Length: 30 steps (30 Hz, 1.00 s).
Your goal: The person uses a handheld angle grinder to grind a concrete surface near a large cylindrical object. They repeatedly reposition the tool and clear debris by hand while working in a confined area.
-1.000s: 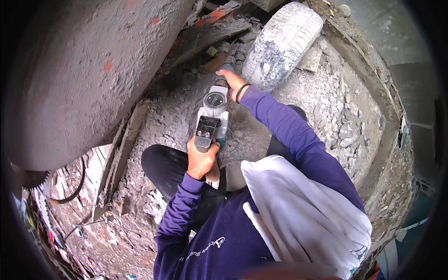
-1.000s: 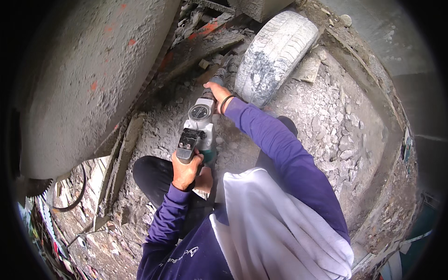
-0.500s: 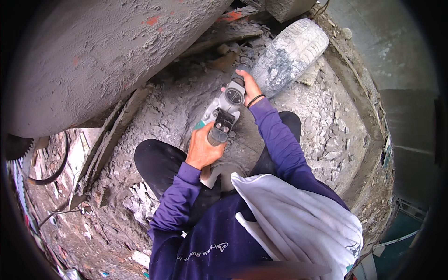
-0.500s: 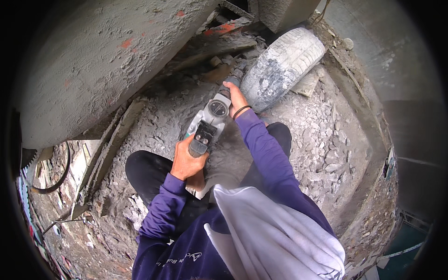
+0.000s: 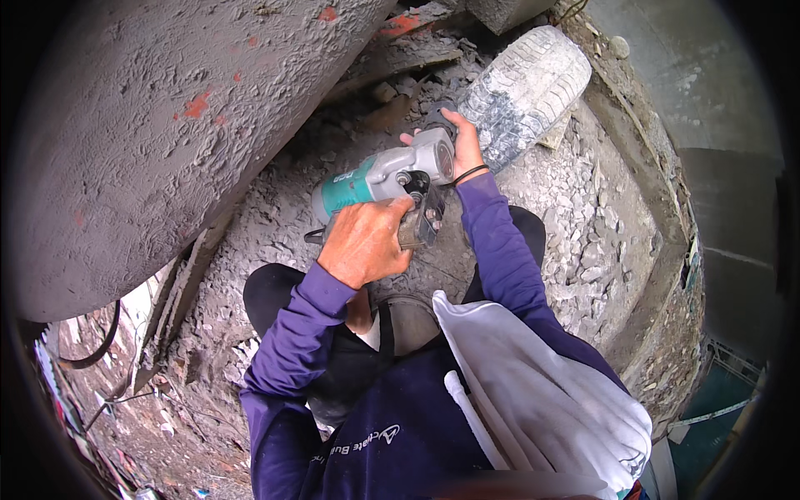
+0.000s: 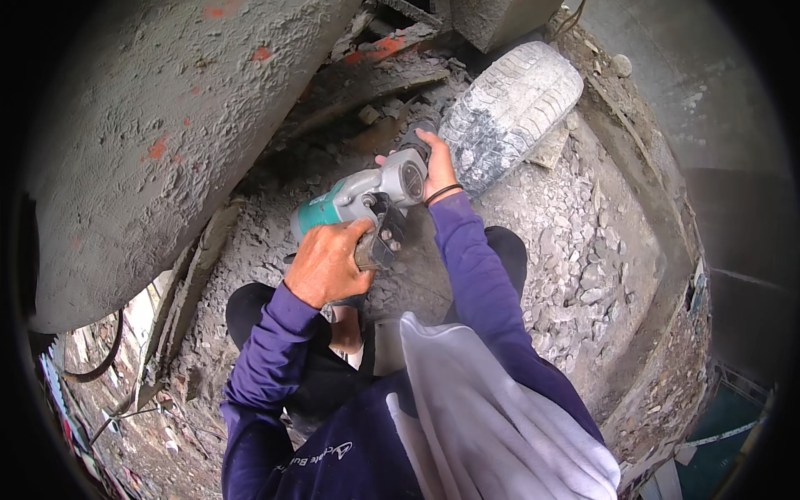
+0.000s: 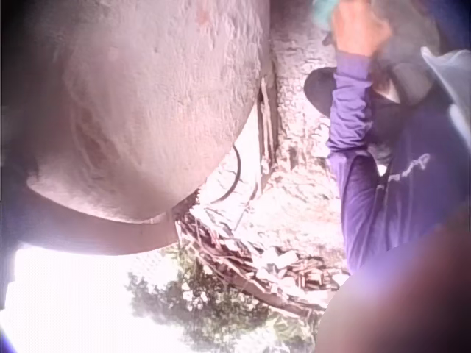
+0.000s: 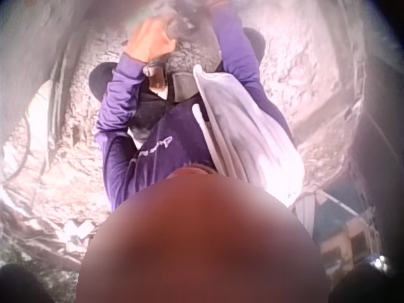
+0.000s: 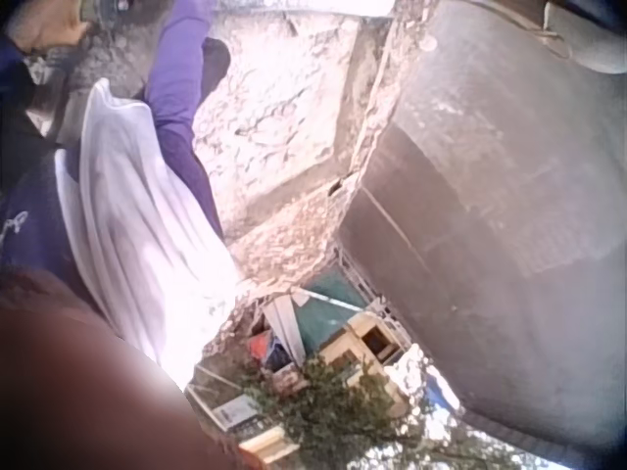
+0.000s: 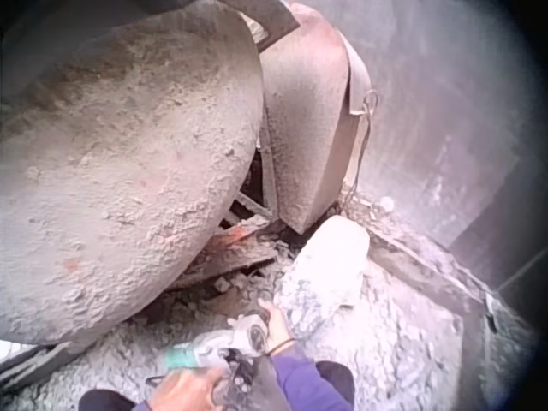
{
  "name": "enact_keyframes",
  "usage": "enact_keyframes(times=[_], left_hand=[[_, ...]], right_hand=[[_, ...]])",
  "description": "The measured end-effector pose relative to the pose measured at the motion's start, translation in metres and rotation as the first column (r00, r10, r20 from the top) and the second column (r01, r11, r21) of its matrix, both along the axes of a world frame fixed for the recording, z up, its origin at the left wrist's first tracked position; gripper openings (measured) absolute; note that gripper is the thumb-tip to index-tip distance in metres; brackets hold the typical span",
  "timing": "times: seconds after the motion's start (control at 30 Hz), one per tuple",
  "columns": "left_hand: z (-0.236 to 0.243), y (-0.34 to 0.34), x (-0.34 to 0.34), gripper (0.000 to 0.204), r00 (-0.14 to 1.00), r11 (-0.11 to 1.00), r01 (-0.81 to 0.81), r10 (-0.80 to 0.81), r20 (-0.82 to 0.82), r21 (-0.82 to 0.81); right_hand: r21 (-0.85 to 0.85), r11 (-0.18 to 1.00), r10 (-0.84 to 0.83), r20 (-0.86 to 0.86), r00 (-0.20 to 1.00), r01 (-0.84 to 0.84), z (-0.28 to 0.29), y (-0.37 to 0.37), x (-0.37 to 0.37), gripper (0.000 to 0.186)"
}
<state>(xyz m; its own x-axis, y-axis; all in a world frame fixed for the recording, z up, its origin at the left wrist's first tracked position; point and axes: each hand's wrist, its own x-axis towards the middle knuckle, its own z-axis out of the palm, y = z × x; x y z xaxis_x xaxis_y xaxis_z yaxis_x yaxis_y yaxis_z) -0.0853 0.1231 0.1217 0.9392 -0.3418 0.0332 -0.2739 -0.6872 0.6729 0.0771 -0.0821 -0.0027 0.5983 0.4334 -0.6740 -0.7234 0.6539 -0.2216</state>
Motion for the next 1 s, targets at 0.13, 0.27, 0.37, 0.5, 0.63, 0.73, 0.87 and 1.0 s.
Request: enact_keyframes(times=[0.13,0.27,0.37,0.5,0.63,0.73,0.87,1.0], left_hand=[[0.006,-0.020,0.002,0.057,0.999,0.998,0.043,-0.042,-0.025,0.050],[0.006,-0.027,-0.001,0.056,0.999,0.998,0.049,-0.048,-0.019,0.036],[0.018,-0.023,0.000,0.053,0.997,0.995,0.072,-0.070,-0.022,0.064],[0.021,-0.019,0.002,0.051,0.999,0.997,0.045,-0.043,-0.032,0.056],[0.033,-0.015,0.004,0.048,0.999,0.996,0.036,-0.034,-0.022,0.076],[0.035,-0.017,0.003,0.047,0.999,0.996,0.044,-0.044,-0.009,0.073],[0.022,-0.022,0.001,0.044,0.999,0.998,0.049,-0.050,0.006,0.049],[0.015,-0.023,0.000,0.043,0.999,0.998,0.038,-0.039,0.018,0.051]], right_hand=[[-0.065,0.996,-0.058,0.027,0.998,0.059,0.015,-0.003,-0.006,0.054],[-0.078,0.996,-0.031,0.043,0.999,0.034,0.016,-0.011,-0.009,0.054],[-0.036,0.999,-0.036,0.030,0.999,0.037,0.017,-0.009,-0.007,0.056],[-0.022,0.999,-0.041,0.032,0.999,0.042,0.020,-0.005,-0.011,0.057],[-0.010,1.000,-0.021,0.126,0.992,0.023,0.019,-0.003,-0.015,0.063],[0.032,0.999,-0.017,0.068,0.998,0.015,0.016,-0.007,-0.018,0.065],[0.001,1.000,-0.021,0.060,0.998,0.021,0.011,-0.006,-0.014,0.066],[0.004,1.000,-0.028,0.049,0.998,0.028,0.005,-0.007,-0.015,0.066]])
